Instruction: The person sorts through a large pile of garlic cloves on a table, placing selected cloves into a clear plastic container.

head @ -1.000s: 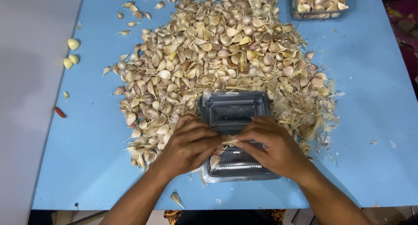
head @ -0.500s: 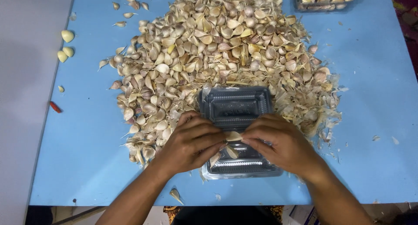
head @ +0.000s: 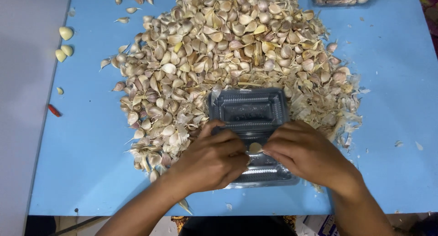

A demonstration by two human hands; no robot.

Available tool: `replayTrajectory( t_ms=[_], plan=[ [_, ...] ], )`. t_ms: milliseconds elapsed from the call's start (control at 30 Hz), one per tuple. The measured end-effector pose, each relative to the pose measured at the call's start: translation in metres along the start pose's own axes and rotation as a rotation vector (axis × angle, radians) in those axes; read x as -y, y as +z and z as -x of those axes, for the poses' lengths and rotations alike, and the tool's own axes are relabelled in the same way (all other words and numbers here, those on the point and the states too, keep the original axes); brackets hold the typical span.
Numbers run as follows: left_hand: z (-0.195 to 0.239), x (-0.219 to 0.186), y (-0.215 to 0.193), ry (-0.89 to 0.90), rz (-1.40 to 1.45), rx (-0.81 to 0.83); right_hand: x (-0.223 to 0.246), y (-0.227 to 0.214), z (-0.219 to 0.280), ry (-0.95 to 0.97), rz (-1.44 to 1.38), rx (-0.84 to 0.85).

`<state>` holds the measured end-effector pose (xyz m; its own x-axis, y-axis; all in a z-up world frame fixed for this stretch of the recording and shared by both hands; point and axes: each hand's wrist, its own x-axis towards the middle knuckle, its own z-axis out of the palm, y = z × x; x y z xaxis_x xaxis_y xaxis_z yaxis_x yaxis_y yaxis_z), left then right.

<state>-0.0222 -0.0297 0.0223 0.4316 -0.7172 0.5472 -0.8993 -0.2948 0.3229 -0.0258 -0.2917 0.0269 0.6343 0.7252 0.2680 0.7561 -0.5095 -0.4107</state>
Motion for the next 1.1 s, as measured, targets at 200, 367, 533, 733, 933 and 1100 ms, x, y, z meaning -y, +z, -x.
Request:
replayTrajectory(
  t_ms=[200,367,533,733,933,1100],
  plan=[
    [-0.002,-0.002,0.009,-0.052,-0.063,-0.044,0.002,0.002,0.001,0.013,0.086,0.033],
    [0.003,0.001,0.012,-0.092,-0.105,-0.017,0.004,0.004,0.0,0.019,0.115,0.05],
    [0.001,0.0,0.005,-0.11,-0.099,-0.019,0.009,0.004,-0.004,0.018,0.171,0.026],
    [0.003,0.001,0.009,-0.166,-0.161,-0.061,0.009,0.011,-0.006,-0.024,0.235,0.004],
    [0.002,0.004,0.008,-0.167,-0.073,-0.078,0.008,0.014,-0.005,-0.004,0.248,-0.023],
    [0.003,0.006,0.006,-0.188,0.026,-0.091,0.009,0.016,-0.008,-0.021,0.254,-0.059]
  ],
)
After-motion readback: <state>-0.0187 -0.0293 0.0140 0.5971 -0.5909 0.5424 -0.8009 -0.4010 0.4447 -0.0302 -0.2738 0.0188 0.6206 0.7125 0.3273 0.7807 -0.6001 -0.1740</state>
